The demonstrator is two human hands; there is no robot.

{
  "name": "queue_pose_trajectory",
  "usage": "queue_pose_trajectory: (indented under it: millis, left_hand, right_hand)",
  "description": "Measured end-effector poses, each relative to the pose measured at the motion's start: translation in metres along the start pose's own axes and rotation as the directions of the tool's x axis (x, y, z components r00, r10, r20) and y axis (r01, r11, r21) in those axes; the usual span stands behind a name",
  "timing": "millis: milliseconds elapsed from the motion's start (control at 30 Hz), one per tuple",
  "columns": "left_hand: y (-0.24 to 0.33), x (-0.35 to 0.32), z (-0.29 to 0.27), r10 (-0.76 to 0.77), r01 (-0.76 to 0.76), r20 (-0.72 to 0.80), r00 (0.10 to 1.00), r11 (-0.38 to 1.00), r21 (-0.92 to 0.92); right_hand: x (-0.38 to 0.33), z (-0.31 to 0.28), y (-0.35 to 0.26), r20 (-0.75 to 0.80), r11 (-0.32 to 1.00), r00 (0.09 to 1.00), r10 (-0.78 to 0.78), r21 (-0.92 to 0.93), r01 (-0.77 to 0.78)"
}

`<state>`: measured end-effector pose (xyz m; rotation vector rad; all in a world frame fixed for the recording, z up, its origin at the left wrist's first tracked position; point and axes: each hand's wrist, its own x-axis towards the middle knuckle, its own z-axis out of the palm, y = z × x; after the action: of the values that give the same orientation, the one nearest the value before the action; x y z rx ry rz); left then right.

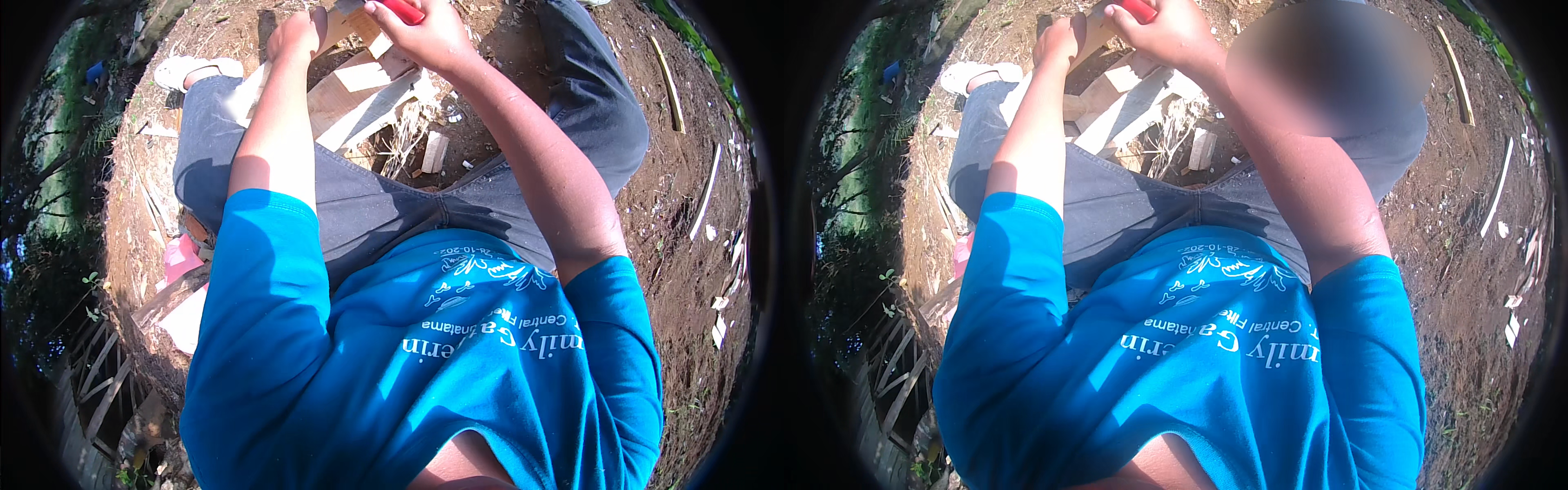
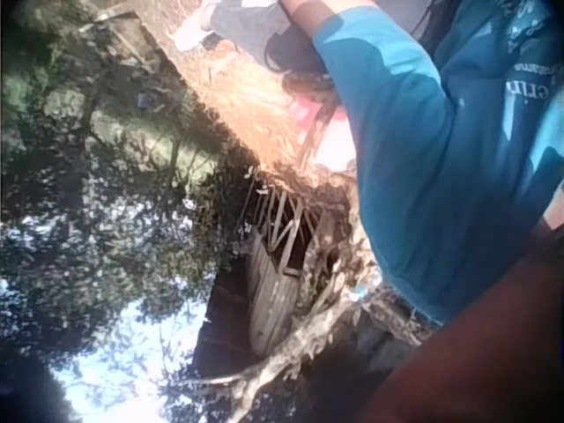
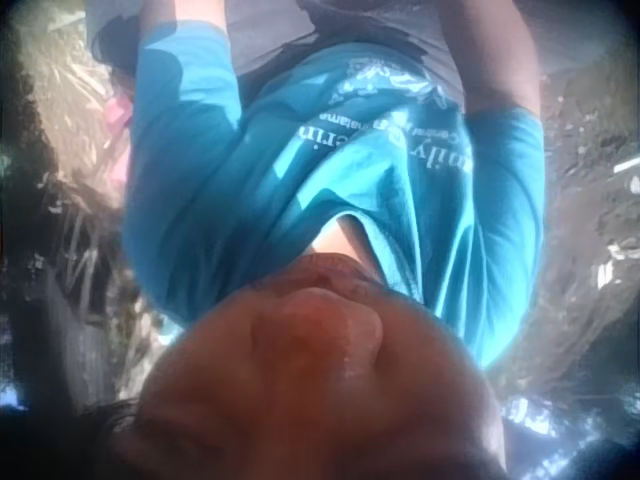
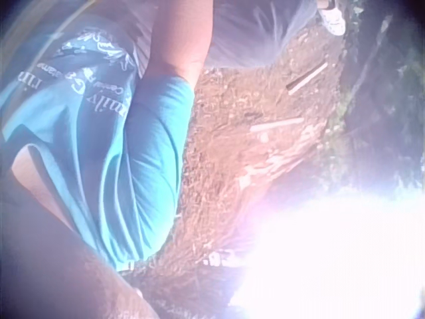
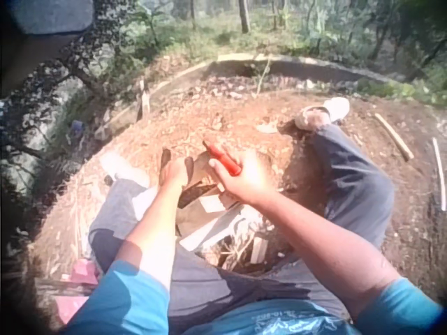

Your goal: The person chisels a piece of wood using a hammer and a blue-handled chisel, then uses a saw to cut another piece of wood.

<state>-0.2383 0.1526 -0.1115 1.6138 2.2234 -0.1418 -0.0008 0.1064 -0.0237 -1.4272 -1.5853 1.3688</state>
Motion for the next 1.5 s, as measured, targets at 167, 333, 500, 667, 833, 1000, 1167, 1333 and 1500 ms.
queue_pose_trajectory:
  millis: [167, 333, 500, 667, 833, 1000, 1167, 1333, 1500]
  left_hand:
    - [0.013, -0.007, -0.006, -0.024, 0.025, -0.043, 0.999, 0.999, 0.021]
    - [0.011, -0.004, -0.001, -0.01, 0.015, -0.083, 0.997, 0.998, 0.054]
    - [0.025, -0.015, -0.004, 0.046, -0.042, -0.073, 0.996, 0.998, 0.045]
    - [0.002, -0.02, 0.009, 0.139, -0.135, -0.12, 0.983, 0.99, 0.043]
    - [0.006, -0.014, 0.01, 0.458, -0.454, -0.082, 0.885, 0.889, 0.062]
    - [-0.009, 0.006, 0.013, 0.419, -0.421, 0.054, 0.907, 0.889, 0.179]
    - [0.024, 0.002, -0.006, 0.444, -0.475, 0.184, 0.877, 0.861, 0.182]
    - [0.019, 0.006, -0.002, 0.35, -0.374, 0.199, 0.915, 0.922, 0.098]
    - [0.027, 0.003, -0.007, 0.365, -0.395, 0.188, 0.912, 0.904, 0.162]
  right_hand:
    - [-0.027, 0.002, 0.056, -0.139, 0.985, 0.975, -0.171, -0.032, 0.168]
    - [-0.044, 0.002, 0.036, -0.182, 0.989, 0.974, -0.137, -0.07, 0.127]
    - [-0.047, -0.013, 0.004, -0.116, 0.971, 0.991, -0.069, -0.236, 0.039]
    - [0.02, -0.02, -0.056, 0.056, 0.993, 0.993, 0.108, -0.061, -0.105]
    - [0.064, -0.031, -0.053, 0.244, 0.975, 0.964, 0.104, 0.167, -0.147]
    - [0.017, -0.013, -0.039, 0.131, 0.999, 0.99, 0.051, 0.006, -0.052]
    - [-0.04, -0.01, 0.047, -0.056, 0.993, 0.993, -0.104, 0.051, 0.107]
    - [-0.046, 0.008, 0.02, -0.154, 0.997, 0.988, 0.005, 0.083, 0.008]
    - [-0.065, 0.001, 0.037, -0.22, 0.994, 0.97, -0.105, -0.048, 0.096]
